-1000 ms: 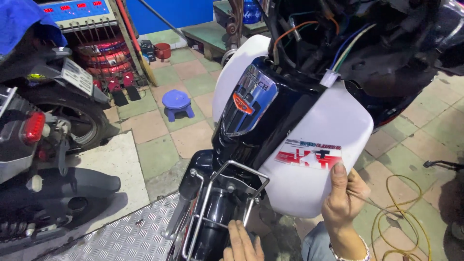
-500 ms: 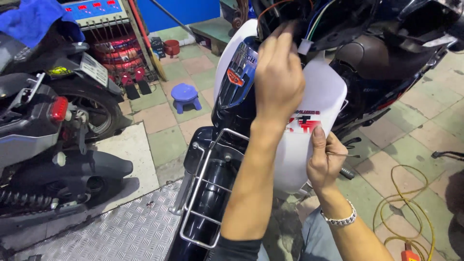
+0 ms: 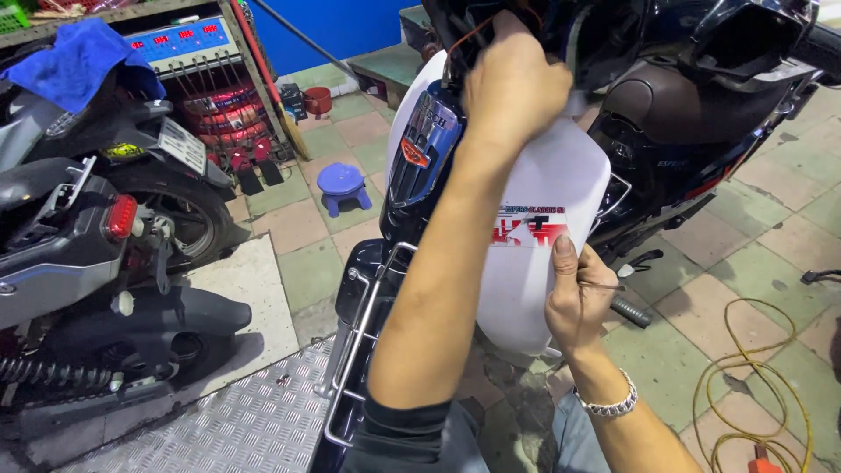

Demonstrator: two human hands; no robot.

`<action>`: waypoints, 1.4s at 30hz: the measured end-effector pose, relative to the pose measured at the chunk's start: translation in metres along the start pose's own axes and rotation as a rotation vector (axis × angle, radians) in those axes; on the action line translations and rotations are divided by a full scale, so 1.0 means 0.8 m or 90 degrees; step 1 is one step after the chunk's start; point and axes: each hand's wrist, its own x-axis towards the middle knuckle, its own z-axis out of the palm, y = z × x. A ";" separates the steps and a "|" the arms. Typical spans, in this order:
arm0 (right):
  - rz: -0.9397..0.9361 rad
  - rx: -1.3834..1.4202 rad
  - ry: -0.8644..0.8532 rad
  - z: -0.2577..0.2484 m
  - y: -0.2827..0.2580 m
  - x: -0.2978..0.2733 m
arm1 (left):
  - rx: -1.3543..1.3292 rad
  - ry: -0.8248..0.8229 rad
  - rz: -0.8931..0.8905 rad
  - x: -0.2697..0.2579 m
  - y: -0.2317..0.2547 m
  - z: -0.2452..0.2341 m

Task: The person removes the motorcycle's front fairing and handlebar assembly. They use a screwdriver to loosen screws, disconnect wiring, and detach the front panel, exposing the internal components.

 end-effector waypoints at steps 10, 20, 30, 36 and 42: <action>-0.014 0.005 -0.015 0.002 -0.002 -0.002 | -0.167 -0.124 -0.012 0.011 -0.007 -0.002; -0.011 -0.006 0.011 -0.002 0.013 -0.002 | -0.088 0.130 0.129 -0.026 -0.019 0.033; -0.029 -0.063 0.027 -0.005 0.022 -0.002 | -0.223 0.207 0.276 -0.018 -0.045 0.047; -0.006 -0.049 0.047 -0.004 0.025 -0.005 | 0.242 0.400 0.327 -0.013 -0.035 0.022; -0.012 -0.053 0.040 -0.002 0.016 -0.005 | 0.252 0.494 0.423 0.011 -0.049 0.012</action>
